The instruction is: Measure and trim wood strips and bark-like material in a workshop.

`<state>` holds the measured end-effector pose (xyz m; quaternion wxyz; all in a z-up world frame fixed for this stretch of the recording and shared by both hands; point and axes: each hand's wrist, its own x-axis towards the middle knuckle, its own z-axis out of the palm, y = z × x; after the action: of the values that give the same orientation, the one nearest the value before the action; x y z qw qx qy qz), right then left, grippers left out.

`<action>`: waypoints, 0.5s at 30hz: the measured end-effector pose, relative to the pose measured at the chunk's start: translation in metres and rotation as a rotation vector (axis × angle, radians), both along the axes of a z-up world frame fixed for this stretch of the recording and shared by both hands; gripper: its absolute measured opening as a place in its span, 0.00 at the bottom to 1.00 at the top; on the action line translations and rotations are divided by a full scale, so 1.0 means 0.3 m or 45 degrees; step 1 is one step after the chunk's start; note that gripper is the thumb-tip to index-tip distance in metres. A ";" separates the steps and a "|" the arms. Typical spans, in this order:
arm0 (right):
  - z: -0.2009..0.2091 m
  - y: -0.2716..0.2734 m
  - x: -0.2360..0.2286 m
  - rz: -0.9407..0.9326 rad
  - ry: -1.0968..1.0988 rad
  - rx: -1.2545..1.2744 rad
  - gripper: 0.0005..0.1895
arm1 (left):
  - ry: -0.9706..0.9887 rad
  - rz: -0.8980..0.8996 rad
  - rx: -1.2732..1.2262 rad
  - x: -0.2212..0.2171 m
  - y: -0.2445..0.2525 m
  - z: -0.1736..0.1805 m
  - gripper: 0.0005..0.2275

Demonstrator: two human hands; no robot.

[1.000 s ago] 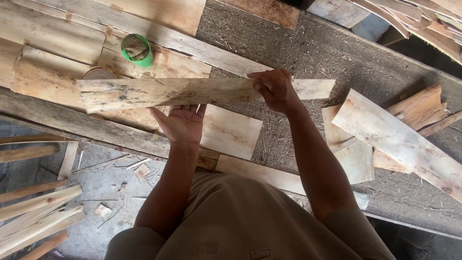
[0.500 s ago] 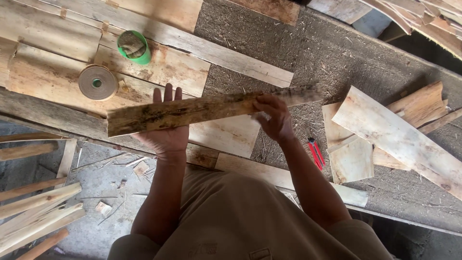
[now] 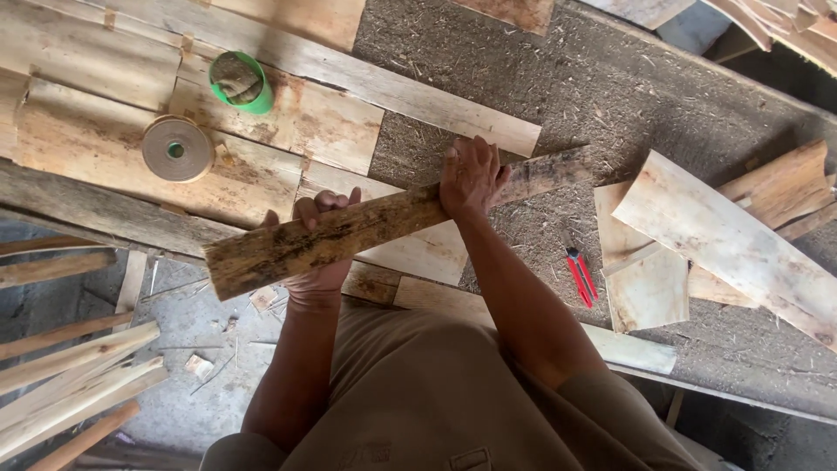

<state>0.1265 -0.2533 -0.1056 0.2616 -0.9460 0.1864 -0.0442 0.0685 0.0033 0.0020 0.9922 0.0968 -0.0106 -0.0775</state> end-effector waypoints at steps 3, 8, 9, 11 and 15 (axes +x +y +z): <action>-0.010 0.020 -0.001 -0.040 0.201 0.030 0.25 | 0.104 0.063 0.126 -0.013 -0.015 -0.020 0.21; -0.071 0.029 -0.003 -0.048 0.130 0.034 0.23 | 0.155 0.126 0.251 -0.004 -0.054 0.012 0.19; -0.082 0.025 -0.003 -0.071 0.083 0.047 0.22 | 0.184 0.137 0.304 -0.001 -0.064 0.019 0.18; -0.093 0.021 -0.002 -0.062 0.085 0.028 0.22 | 0.173 0.166 0.284 -0.010 -0.076 0.019 0.18; -0.091 0.025 -0.006 -0.054 0.048 0.025 0.20 | 0.143 0.205 0.397 -0.012 -0.092 0.036 0.17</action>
<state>0.1248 -0.2458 -0.1331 0.2662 -0.9399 0.2119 -0.0299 0.0650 -0.0244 0.0128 0.9672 0.2455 0.0648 -0.0036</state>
